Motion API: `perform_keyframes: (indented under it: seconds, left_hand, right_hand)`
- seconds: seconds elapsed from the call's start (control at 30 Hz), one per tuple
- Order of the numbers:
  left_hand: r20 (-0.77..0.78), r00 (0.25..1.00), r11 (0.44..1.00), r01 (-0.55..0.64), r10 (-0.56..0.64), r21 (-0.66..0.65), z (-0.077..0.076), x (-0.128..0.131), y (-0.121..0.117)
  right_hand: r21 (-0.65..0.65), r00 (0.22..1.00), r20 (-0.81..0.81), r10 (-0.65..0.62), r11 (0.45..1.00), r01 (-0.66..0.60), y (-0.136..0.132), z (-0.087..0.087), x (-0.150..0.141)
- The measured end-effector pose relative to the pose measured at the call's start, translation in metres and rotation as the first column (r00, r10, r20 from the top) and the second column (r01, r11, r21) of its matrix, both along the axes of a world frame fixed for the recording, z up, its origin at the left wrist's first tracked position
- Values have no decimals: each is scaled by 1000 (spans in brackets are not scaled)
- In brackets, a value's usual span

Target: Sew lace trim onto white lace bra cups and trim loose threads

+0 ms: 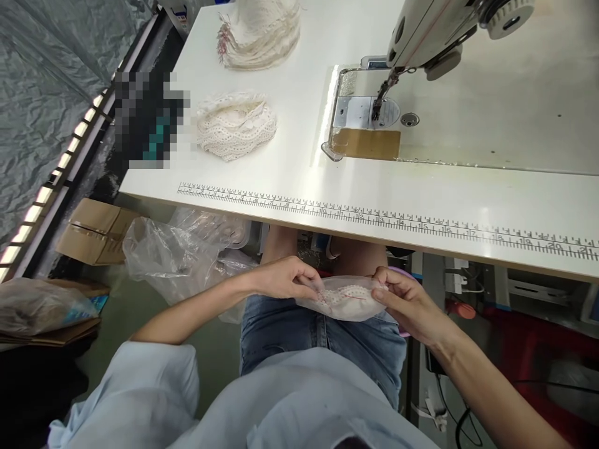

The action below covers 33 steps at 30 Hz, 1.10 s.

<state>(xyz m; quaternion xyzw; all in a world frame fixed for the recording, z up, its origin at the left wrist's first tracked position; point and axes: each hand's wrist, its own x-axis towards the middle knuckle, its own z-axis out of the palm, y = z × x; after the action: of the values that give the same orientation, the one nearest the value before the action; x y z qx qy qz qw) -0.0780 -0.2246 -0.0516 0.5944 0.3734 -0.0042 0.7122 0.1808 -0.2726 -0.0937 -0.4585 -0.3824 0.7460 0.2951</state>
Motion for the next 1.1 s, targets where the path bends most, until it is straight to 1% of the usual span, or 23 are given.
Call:
perform_keyframes:
  seconds: [0.1, 0.2, 0.3, 0.43, 0.57, 0.67, 0.77, 0.83, 0.9, 1.03, 1.1]
  left_hand:
    - [4, 1000, 1000, 9, -9, 10, 2, 0, -1]
    - [-3, 999, 998, 43, -43, 54, 3, 0, -1]
    - [23, 998, 997, 54, -55, 46, 5, -1, -1]
    - [93, 995, 999, 29, -27, -15, 5, -2, -1]
    - [148, 989, 996, -15, 28, -88, -3, 2, -5]
    - [128, 989, 996, -69, 76, -63, -8, 8, -8]
    - [109, 991, 996, -67, 73, -53, -7, 10, -7]
    - [109, 993, 997, -41, 48, -66, -5, 9, -4]
    - [111, 993, 997, -26, 34, -78, -3, 8, -3]
    - [155, 987, 988, -5, 30, -157, -1, 7, -2]
    - [161, 987, 985, 12, 15, -169, 0, 6, -2]
  right_hand:
    - [-16, 1000, 16, -17, 1000, 17, -2, -2, 4]
    - [-12, 999, 50, -9, 1000, 9, -3, -2, 5]
    - [-6, 998, 59, -4, 1000, 4, -2, -2, 5]
    - [5, 999, 47, -1, 1000, 1, -2, -2, 3]
    - [-5, 1000, 15, 16, 1000, -16, -3, -3, 0]
    - [-8, 1000, -13, 15, 1000, -15, -5, -5, 1]
    - [10, 1000, -2, 25, 1000, -25, -7, -4, 4]
    - [26, 998, 12, 61, 998, -62, -6, -2, 5]
    - [26, 992, 1, 127, 992, -127, -4, 2, 4]
    - [-1, 961, -69, 268, 963, -268, 5, 11, -6]
    - [-5, 945, -69, 319, 947, -320, 9, 15, -12]
